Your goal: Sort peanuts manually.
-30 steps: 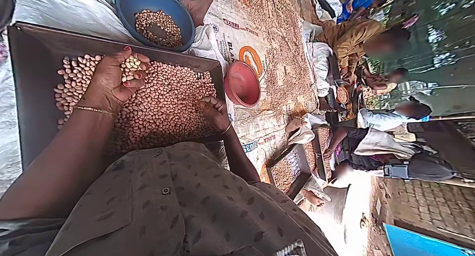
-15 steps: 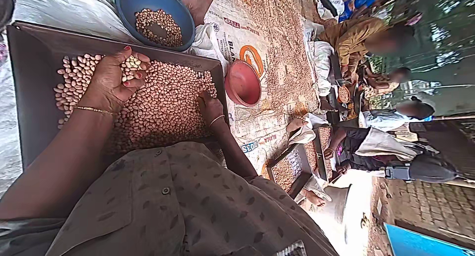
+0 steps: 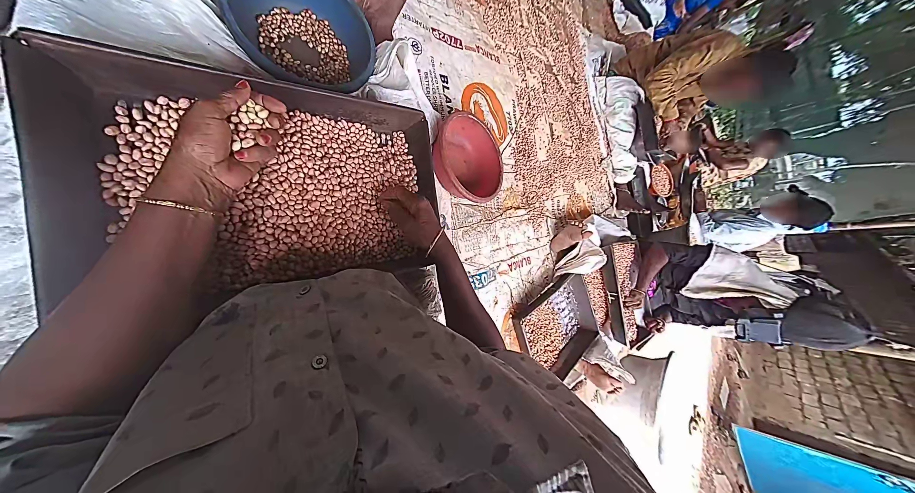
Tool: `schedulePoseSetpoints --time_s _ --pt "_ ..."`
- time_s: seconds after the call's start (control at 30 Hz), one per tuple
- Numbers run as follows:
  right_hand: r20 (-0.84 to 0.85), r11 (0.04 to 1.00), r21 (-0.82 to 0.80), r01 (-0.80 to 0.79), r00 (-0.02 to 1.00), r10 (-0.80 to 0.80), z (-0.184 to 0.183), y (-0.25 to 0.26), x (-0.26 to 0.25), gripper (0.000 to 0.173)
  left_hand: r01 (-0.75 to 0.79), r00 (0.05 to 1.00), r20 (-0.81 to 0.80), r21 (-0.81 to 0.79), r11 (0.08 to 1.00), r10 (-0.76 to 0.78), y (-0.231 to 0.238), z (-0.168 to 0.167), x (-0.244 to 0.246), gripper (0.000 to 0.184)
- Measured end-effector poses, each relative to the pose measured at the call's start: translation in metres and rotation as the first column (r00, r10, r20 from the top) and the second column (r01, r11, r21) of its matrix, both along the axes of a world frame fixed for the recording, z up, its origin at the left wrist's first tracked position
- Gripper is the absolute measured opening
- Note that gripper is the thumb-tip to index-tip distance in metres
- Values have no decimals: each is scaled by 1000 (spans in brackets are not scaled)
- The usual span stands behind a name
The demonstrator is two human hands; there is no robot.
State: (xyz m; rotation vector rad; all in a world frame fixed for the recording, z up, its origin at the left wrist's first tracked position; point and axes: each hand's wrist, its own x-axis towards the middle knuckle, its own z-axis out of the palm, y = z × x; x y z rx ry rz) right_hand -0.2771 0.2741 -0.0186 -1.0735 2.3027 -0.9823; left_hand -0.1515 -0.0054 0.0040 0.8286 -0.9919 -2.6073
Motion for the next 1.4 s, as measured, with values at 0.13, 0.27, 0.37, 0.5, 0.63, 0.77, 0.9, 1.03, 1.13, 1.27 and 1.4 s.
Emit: schedulePoseSetpoints --time_s 0.13,0.27,0.37,0.5,0.63,0.77,0.9,1.03,1.13,1.27,1.4 --pt "-258 954 295 50 966 29 -2 -9 19 32 9 1000 17 -8 1000 -9 0 0 -1 48" --pt "-367 957 278 81 930 27 0 -13 29 28 6 1000 10 -3 1000 -6 -1 -1 -1 48" --pt "-319 946 319 52 946 55 2 -14 25 26 -5 1000 3 6 1000 5 -2 -1 0 47" --pt "-186 872 472 -127 953 240 25 -26 -4 25 -11 1000 -12 4 1000 11 -1 -1 0 47" --pt "-64 897 -442 28 996 -62 48 -52 -42 31 -1 999 -35 7 1000 1 -1 -4 -1 48" --pt "153 790 -572 219 975 -160 53 -70 -52 26 -22 999 -30 37 999 23 -2 -2 0 49" --pt "-110 981 -192 -23 994 2 16 -54 -29 20 -17 999 -35 33 999 18 -4 1 0 49" --pt "-171 974 219 -60 980 99 4 -43 -5 29 -6 1000 -29 21 1000 7 -1 2 1 49" --pt "-251 977 215 0 967 55 -3 -44 1 27 -7 1000 -26 22 1000 7 0 4 0 50" --pt "194 947 -299 116 979 -59 -4 -44 -2 13 -23 999 -24 26 999 24 -1 2 1 48" --pt "717 841 -378 386 697 3 8 -41 -5 17 -9 1000 -19 19 1000 9 -2 0 0 48"
